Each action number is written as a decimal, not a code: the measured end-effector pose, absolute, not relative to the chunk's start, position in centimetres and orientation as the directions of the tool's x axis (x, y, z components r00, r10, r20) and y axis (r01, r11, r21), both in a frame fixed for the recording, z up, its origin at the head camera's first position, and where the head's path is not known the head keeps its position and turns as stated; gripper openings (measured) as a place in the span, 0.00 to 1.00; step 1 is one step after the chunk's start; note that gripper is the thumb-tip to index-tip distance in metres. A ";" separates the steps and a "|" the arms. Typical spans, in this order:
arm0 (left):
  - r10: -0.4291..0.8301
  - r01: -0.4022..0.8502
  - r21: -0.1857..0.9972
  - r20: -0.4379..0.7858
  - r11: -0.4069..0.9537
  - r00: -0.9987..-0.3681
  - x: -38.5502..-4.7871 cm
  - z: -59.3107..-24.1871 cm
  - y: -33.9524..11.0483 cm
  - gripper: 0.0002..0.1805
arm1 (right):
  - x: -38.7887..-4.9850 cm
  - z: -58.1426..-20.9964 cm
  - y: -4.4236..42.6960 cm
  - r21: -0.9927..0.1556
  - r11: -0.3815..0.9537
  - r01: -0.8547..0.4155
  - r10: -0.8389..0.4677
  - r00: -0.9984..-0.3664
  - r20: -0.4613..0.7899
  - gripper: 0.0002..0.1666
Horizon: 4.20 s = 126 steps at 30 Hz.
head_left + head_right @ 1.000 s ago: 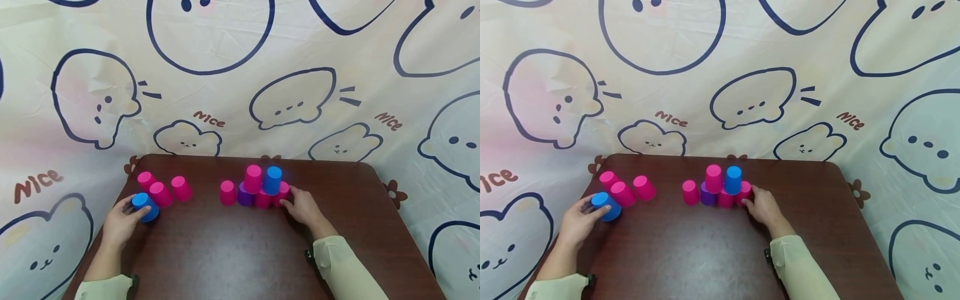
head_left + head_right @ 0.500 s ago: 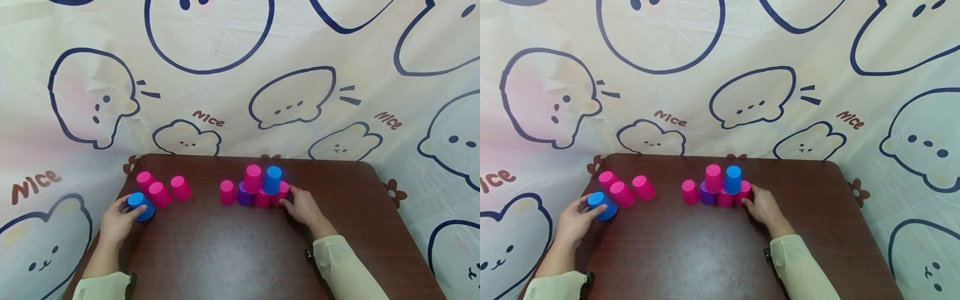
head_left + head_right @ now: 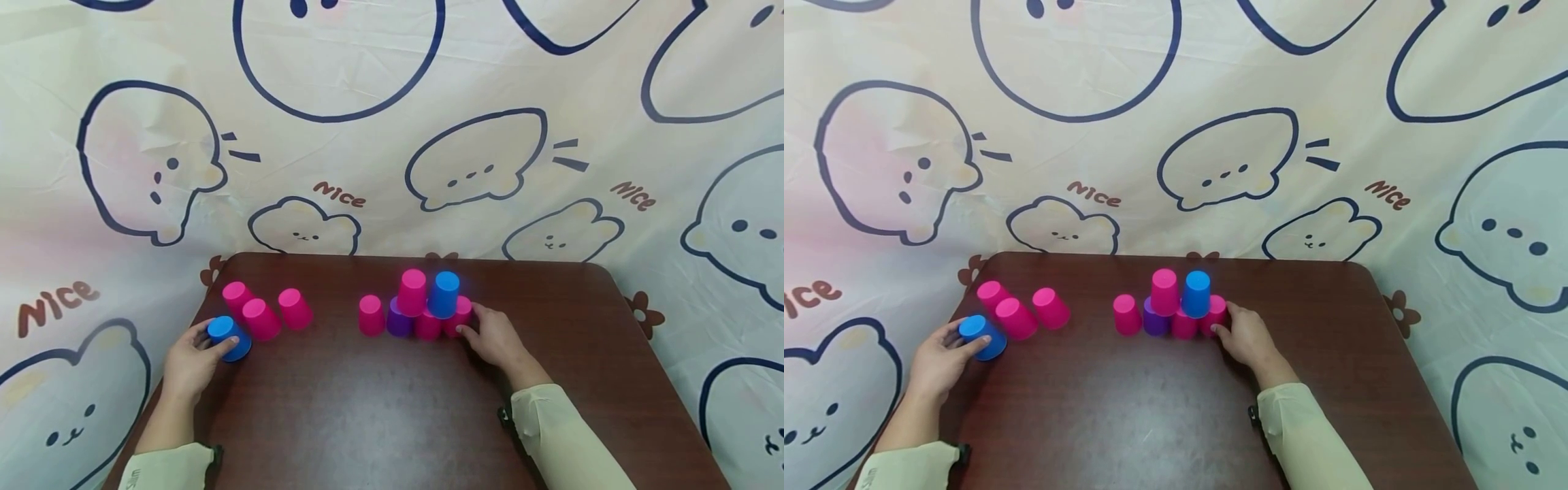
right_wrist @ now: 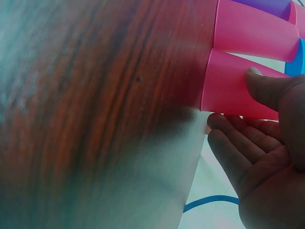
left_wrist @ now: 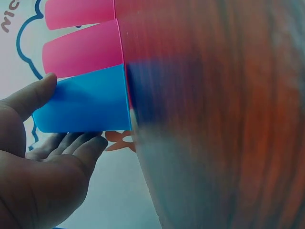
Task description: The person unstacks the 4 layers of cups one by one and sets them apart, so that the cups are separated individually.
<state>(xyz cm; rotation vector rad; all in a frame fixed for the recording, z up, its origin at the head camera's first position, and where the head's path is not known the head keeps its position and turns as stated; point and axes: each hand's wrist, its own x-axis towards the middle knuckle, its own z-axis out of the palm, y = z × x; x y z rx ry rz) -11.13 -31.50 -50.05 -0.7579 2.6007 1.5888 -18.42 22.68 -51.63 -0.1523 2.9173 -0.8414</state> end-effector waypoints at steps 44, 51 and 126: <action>-0.409 -0.278 0.874 -0.103 0.397 -0.907 -10.8 -43.6 -27.9 0.48 | -18.6 -51.2 22.7 -0.533 0.844 -0.051 -0.113 -0.990 -0.085 0.39; -0.339 -0.223 0.875 -0.073 0.429 -0.938 -11.3 -43.0 -25.9 0.46 | -18.6 -51.2 22.7 -0.538 0.842 -0.034 -0.104 -0.990 -0.100 0.41; 0.195 0.041 0.891 -0.054 0.453 -0.979 -20.8 -43.5 -4.2 0.37 | -19.1 -49.7 22.3 -0.567 0.823 -0.045 -0.106 -0.991 -0.076 0.42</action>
